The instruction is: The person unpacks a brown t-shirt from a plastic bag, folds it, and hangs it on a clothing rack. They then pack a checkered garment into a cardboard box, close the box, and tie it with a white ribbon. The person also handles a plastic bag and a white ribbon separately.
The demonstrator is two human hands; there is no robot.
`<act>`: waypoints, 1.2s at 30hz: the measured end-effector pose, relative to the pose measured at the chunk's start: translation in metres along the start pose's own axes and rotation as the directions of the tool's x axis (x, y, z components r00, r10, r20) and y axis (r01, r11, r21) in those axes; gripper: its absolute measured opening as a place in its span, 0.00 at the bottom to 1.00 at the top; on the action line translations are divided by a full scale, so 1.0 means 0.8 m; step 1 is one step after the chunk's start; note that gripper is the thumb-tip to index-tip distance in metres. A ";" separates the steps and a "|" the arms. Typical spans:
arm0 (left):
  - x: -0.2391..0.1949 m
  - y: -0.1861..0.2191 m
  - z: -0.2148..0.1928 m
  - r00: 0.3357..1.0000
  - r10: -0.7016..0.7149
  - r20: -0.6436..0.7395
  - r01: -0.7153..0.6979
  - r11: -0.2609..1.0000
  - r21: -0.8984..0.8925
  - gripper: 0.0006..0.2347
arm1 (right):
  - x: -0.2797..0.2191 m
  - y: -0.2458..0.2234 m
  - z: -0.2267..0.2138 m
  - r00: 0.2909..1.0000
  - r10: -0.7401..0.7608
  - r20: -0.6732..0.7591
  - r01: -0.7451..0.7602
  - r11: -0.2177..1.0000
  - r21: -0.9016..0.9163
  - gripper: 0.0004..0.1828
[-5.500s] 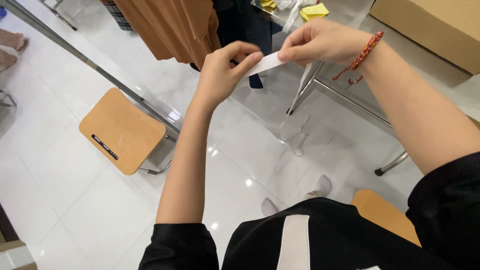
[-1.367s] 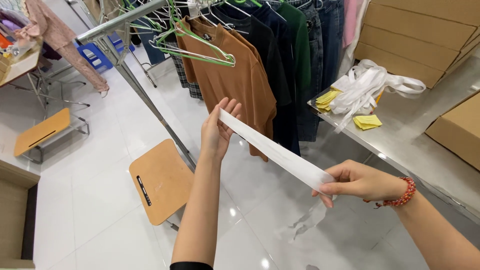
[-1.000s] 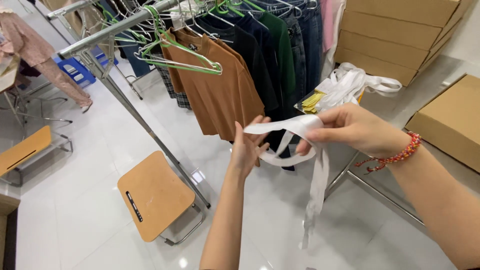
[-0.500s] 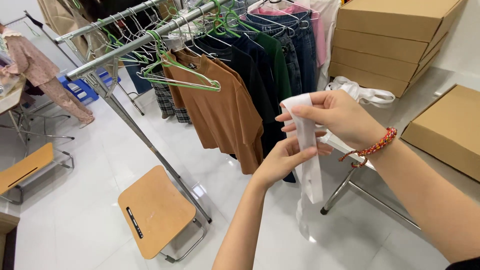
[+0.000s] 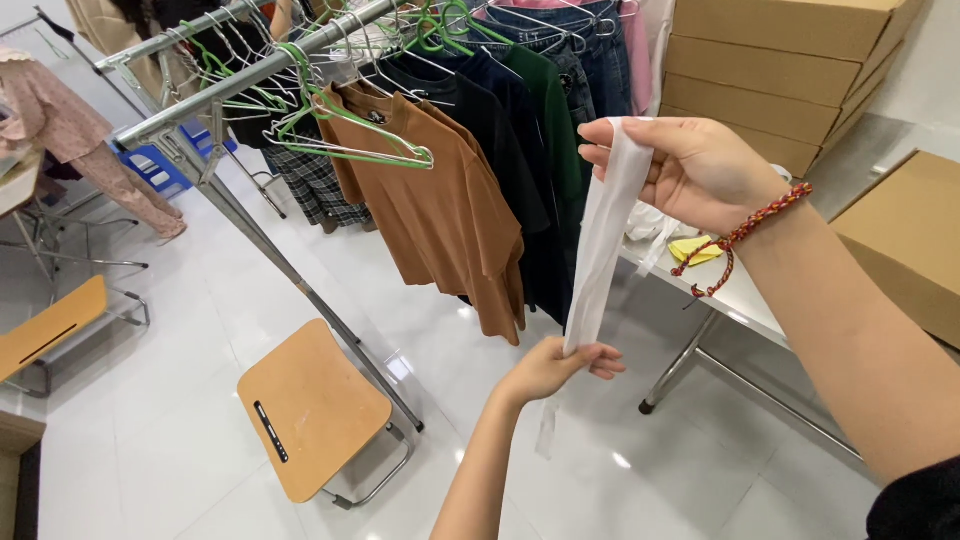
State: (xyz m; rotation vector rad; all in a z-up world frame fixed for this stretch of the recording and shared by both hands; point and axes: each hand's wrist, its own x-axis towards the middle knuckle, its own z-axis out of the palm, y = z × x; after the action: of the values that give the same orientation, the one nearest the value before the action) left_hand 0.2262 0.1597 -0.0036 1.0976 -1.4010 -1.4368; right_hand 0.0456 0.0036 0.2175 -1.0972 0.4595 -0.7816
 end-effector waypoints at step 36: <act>0.034 0.187 -0.032 0.792 0.332 -0.512 -0.369 0.929 0.032 0.21 | -0.025 0.418 -0.053 0.860 0.496 -0.118 -0.501 0.865 -0.011 0.54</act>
State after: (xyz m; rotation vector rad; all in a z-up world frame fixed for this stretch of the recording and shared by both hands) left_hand 0.2414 0.1210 0.1448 1.0097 -1.0836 -0.8330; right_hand 0.1144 0.0721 -0.1060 -0.9149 0.8213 -0.3724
